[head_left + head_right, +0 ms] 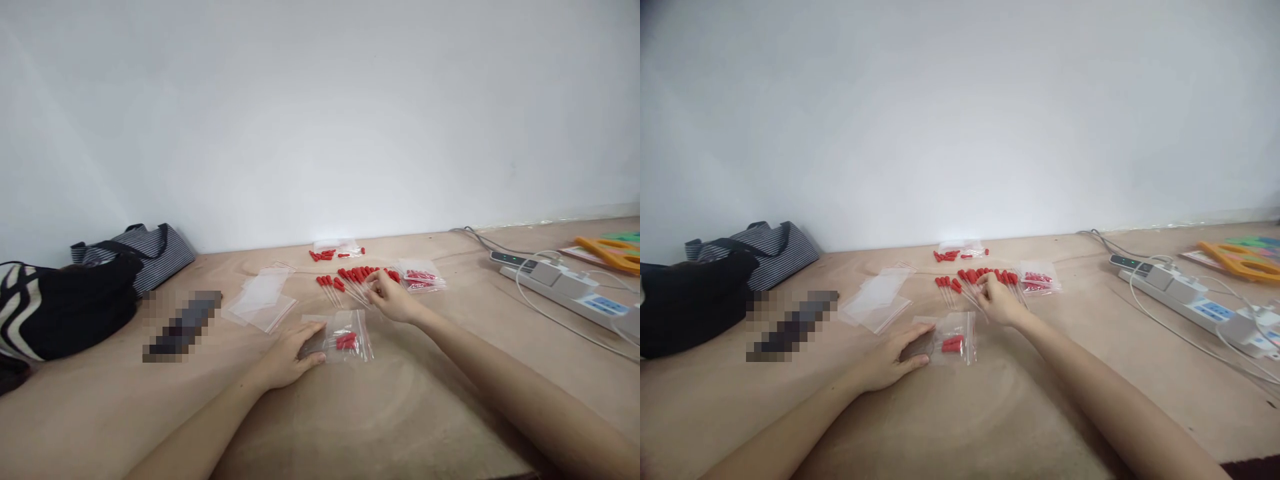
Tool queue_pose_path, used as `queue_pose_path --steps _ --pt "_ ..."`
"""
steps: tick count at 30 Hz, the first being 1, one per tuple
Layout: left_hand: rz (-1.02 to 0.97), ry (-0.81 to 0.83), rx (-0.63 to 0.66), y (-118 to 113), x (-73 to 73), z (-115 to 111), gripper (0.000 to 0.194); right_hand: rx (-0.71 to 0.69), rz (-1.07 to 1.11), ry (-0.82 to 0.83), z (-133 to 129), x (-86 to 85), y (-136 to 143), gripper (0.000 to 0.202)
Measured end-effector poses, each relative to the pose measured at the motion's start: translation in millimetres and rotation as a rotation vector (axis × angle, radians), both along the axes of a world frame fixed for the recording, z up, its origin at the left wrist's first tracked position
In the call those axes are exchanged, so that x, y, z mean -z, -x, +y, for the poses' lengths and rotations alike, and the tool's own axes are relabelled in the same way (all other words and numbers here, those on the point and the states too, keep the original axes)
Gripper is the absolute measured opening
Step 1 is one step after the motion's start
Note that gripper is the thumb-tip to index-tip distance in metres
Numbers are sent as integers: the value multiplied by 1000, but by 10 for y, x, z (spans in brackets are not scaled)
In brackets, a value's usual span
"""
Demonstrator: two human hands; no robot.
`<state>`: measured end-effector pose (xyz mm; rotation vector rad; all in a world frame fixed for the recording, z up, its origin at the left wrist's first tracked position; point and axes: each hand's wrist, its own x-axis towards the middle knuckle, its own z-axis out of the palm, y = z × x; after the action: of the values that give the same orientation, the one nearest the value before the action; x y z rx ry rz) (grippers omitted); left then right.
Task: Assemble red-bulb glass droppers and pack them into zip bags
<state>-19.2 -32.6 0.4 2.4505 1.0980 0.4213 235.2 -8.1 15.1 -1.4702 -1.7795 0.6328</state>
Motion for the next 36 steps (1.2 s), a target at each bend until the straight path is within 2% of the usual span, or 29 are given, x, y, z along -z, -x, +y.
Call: queue_pose_path --steps 3,5,7,10,14,18,23,28,32,36 --pt "-6 5 -2 13 18 14 49 -90 356 56 -193 157 -195 68" --pt "5 2 -7 17 19 17 49 -101 520 108 -276 233 -234 80" --pt "27 9 -20 15 11 13 49 -59 644 130 -313 280 -216 82" --pt "47 16 -29 11 -3 5 50 30 777 117 -302 326 -144 76" --pt "54 6 -27 8 -14 2 50 102 877 150 -266 362 -47 53" --pt "32 8 -18 -6 -35 -8 51 111 969 218 -284 343 25 31" --pt "4 20 -15 -22 -66 -28 54 80 1113 278 -313 308 87 21" --pt "7 20 -16 -26 -74 -32 54 54 1101 313 -336 360 165 30" --pt "8 23 -9 -15 -46 -17 55 -8 964 331 -342 402 238 38" --pt "0 14 -7 -8 -18 -4 55 -121 808 391 -315 390 285 36"
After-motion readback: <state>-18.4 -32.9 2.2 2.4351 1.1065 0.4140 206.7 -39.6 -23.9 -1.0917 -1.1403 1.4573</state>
